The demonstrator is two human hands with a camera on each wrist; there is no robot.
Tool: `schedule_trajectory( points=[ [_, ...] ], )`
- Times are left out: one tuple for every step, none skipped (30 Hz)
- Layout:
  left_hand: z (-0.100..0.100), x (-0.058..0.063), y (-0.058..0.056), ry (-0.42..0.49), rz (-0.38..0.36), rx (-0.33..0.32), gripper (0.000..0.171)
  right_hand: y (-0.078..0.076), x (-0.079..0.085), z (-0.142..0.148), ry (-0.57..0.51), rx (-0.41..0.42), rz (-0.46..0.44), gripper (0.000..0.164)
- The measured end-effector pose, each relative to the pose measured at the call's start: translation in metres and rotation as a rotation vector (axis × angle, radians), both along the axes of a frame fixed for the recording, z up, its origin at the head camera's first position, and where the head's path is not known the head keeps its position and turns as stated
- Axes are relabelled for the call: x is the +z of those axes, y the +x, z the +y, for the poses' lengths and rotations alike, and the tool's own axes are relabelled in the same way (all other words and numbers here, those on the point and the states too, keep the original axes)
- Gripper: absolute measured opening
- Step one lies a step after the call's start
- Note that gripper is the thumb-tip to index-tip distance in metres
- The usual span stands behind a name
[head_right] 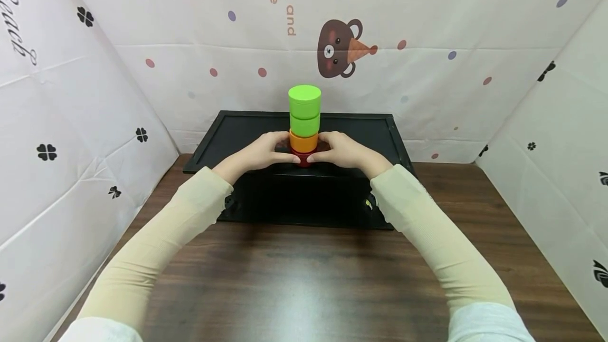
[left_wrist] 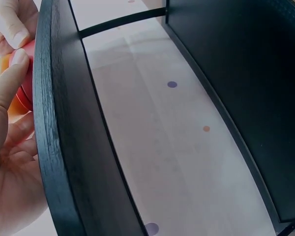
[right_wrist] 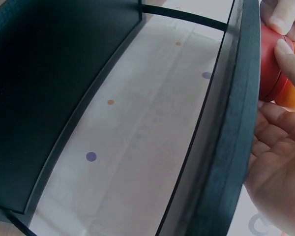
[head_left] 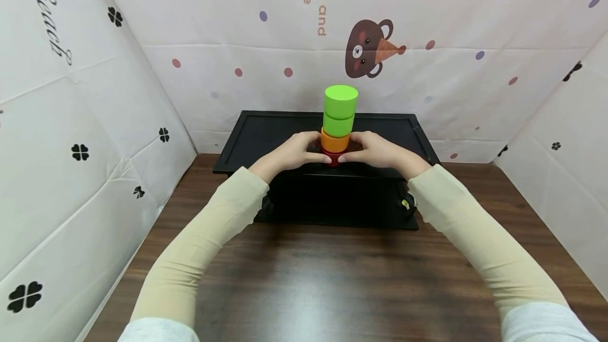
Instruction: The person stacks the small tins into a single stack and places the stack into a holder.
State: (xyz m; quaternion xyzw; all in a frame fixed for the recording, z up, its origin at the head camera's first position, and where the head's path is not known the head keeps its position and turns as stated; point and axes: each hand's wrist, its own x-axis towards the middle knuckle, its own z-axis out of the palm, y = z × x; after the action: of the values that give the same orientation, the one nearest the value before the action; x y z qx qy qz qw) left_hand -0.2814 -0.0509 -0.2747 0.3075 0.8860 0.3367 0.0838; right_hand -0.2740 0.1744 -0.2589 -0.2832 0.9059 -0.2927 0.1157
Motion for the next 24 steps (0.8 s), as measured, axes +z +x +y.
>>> schedule_trajectory(
  points=[
    [0.0000,0.0004,0.0002,0.001,0.000,0.000,0.050,0.0002,0.0001,0.0001,-0.001,-0.002,0.001,0.047],
    [0.0000,0.0007,0.0004,0.001,0.001,0.001,0.050,0.0005,0.0001,0.0002,-0.001,-0.003,0.001,0.047],
    [0.0001,0.0010,0.0007,0.002,0.001,0.001,0.050,0.0005,0.0000,0.0004,-0.002,-0.004,0.003,0.046],
    [0.0002,0.0012,0.0010,0.002,0.001,0.003,0.050,0.0004,-0.0003,0.0005,-0.004,-0.005,0.006,0.046],
    [0.0002,0.0013,0.0012,0.002,-0.001,0.005,0.050,0.0004,-0.0007,0.0006,-0.005,-0.005,0.009,0.046],
    [0.0001,0.0012,0.0015,0.001,-0.001,0.008,0.050,0.0003,-0.0013,0.0007,-0.006,-0.004,0.013,0.046],
    [0.0000,0.0011,0.0017,0.000,-0.002,0.011,0.051,0.0003,-0.0020,0.0008,-0.006,-0.003,0.016,0.046],
    [-0.0001,0.0007,0.0019,-0.002,-0.002,0.014,0.051,0.0001,-0.0029,0.0010,-0.007,-0.001,0.018,0.046],
    [-0.0003,0.0003,0.0021,-0.002,-0.002,0.017,0.052,-0.0001,-0.0038,0.0011,-0.007,0.001,0.021,0.046],
    [-0.0006,-0.0001,0.0024,-0.002,-0.004,0.021,0.052,0.0000,-0.0046,0.0012,-0.007,0.001,0.022,0.046],
    [-0.0008,-0.0006,0.0027,-0.001,-0.005,0.024,0.052,0.0004,-0.0051,0.0014,-0.007,-0.002,0.021,0.046],
    [-0.0010,-0.0012,0.0028,-0.001,-0.005,0.026,0.053,0.0010,-0.0052,0.0017,-0.007,-0.003,0.020,0.046],
    [-0.0012,-0.0017,0.0029,0.001,-0.005,0.027,0.053,0.0014,-0.0054,0.0021,-0.009,-0.007,0.017,0.046],
    [-0.0015,-0.0021,0.0030,0.003,-0.003,0.028,0.053,0.0017,-0.0055,0.0025,-0.011,-0.010,0.015,0.047],
    [-0.0017,-0.0023,0.0032,0.005,-0.002,0.030,0.053,0.0021,-0.0055,0.0029,-0.012,-0.015,0.014,0.047],
    [-0.0020,-0.0026,0.0032,0.008,-0.001,0.032,0.053,0.0025,-0.0052,0.0033,-0.012,-0.020,0.011,0.047],
    [-0.0024,-0.0026,0.0033,0.011,0.000,0.034,0.053,0.0029,-0.0049,0.0036,-0.012,-0.023,0.009,0.048],
    [-0.0028,-0.0026,0.0034,0.014,0.003,0.037,0.053,0.0031,-0.0047,0.0040,-0.013,-0.024,0.009,0.049],
    [-0.0033,-0.0024,0.0037,0.017,0.004,0.041,0.053,0.0031,-0.0046,0.0044,-0.014,-0.027,0.008,0.049],
    [-0.0038,-0.0020,0.0040,0.020,0.004,0.043,0.052,0.0034,-0.0044,0.0047,-0.014,-0.030,0.009,0.050],
    [-0.0042,-0.0016,0.0043,0.022,0.004,0.046,0.052,0.0038,-0.0040,0.0050,-0.013,-0.036,0.009,0.050],
    [-0.0047,-0.0014,0.0047,0.025,0.003,0.050,0.052,0.0043,-0.0036,0.0053,-0.013,-0.041,0.010,0.051],
    [-0.0052,-0.0010,0.0053,0.025,0.004,0.054,0.051,0.0047,-0.0032,0.0058,-0.012,-0.047,0.013,0.051],
    [-0.0055,-0.0007,0.0058,0.025,0.005,0.059,0.051,0.0052,-0.0030,0.0063,-0.013,-0.053,0.016,0.051]
  ],
)
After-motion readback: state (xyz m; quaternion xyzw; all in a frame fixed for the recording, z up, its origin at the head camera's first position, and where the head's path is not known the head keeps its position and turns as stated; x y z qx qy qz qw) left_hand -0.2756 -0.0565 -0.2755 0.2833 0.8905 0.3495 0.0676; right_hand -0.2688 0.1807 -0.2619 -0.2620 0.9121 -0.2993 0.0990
